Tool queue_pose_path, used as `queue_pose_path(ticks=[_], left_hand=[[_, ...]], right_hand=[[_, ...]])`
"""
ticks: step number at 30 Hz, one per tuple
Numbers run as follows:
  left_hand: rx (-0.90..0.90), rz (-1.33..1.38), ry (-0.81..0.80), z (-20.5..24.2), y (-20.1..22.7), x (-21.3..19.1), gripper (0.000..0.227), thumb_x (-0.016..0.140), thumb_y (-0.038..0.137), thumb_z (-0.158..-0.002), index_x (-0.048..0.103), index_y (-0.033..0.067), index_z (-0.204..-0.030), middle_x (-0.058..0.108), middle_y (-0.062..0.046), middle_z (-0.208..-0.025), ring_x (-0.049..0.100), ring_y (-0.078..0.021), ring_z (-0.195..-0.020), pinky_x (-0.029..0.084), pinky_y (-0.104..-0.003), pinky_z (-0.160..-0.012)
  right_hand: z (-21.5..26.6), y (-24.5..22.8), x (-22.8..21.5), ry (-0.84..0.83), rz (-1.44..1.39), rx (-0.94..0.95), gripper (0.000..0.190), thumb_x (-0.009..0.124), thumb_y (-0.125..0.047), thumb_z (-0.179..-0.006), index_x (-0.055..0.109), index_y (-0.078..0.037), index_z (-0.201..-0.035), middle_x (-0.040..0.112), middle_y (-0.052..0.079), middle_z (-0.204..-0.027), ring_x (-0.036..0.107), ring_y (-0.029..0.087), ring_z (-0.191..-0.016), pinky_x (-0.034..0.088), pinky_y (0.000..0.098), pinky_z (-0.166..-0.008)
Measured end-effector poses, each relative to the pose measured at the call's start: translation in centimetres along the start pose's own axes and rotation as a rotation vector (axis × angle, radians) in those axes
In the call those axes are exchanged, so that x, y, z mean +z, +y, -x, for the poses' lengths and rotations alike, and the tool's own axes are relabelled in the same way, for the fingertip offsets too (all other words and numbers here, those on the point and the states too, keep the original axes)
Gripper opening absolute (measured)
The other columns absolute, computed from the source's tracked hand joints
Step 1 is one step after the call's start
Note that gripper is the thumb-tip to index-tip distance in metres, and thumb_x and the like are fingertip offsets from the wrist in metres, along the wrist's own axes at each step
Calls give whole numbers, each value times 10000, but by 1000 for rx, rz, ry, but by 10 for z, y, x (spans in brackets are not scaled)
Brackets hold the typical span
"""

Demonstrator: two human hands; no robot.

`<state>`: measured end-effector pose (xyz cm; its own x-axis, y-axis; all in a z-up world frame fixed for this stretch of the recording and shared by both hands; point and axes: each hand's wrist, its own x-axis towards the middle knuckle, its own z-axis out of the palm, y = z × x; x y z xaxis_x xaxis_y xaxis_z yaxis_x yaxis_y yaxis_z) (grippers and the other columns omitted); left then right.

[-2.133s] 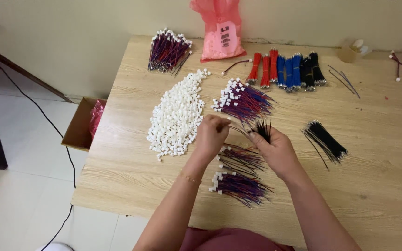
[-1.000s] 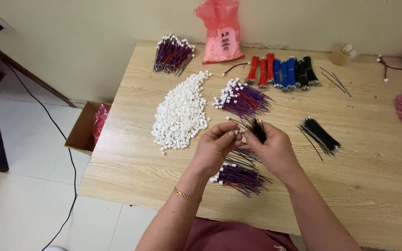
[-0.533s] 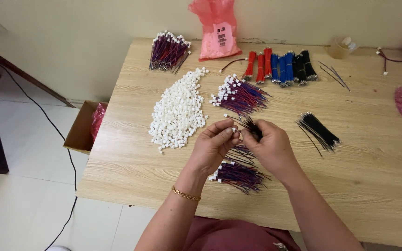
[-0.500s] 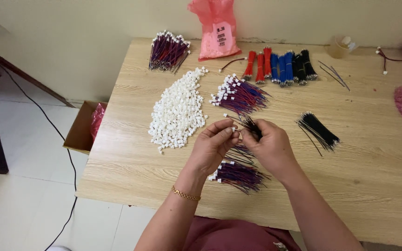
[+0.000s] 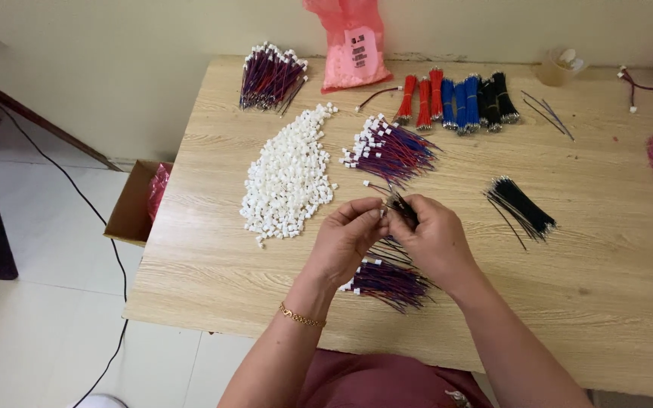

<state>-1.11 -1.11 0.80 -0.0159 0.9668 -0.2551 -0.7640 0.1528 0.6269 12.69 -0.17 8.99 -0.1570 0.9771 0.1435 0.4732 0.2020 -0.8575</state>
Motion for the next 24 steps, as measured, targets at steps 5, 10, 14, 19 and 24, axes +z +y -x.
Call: queue_pose_path(ticks=[5, 10, 14, 19, 24], left_hand=[[-9, -110, 45, -2, -13, -15, 189, 671, 2, -870, 665, -17, -1058, 675, -119, -924, 711, -215, -814, 636, -300, -751], [33, -365, 106, -4, -10, -29, 214, 664, 4, -880, 657, -48, -1087, 678, -148, -938, 707, -229, -812, 633, -326, -736], [134, -897, 154, -4, -5, -27, 191, 665, 68, -877, 706, 50, -1062, 697, -127, -939, 705, -234, -774, 616, -359, -655], [517, -1552, 137, -66, -7, -47, 189, 643, 156, -894, 718, 142, -1066, 647, -101, -1005, 699, -333, -864, 581, -414, -701], [529, -1948, -2, -116, -21, -59, 232, 640, 212, -874, 681, 174, -1099, 604, -96, -1027, 687, -360, -867, 592, -468, -693]], right_hand=[[-4, 28, 7, -162, 24, 86, 232, 664, -239, -910, 675, -7, -926, 635, 215, -726, 634, 312, -697, 495, 426, -652], [0, 31, 3, -230, -16, 286, 309, 461, -246, -1022, 683, -31, -1003, 664, 144, -717, 601, 258, -674, 500, 398, -691], [-13, 60, -11, -41, -94, 256, 286, 476, -281, -1036, 648, -53, -1037, 655, 163, -835, 620, 304, -825, 489, 419, -800], [-26, 64, -12, -34, -271, 201, 236, 425, -254, -1068, 581, -78, -1050, 531, 62, -658, 517, 153, -562, 455, 280, -551], [-32, 60, -2, -145, -188, 186, 169, 523, -215, -1002, 553, -59, -945, 543, 58, -633, 505, 153, -559, 423, 284, -512]])
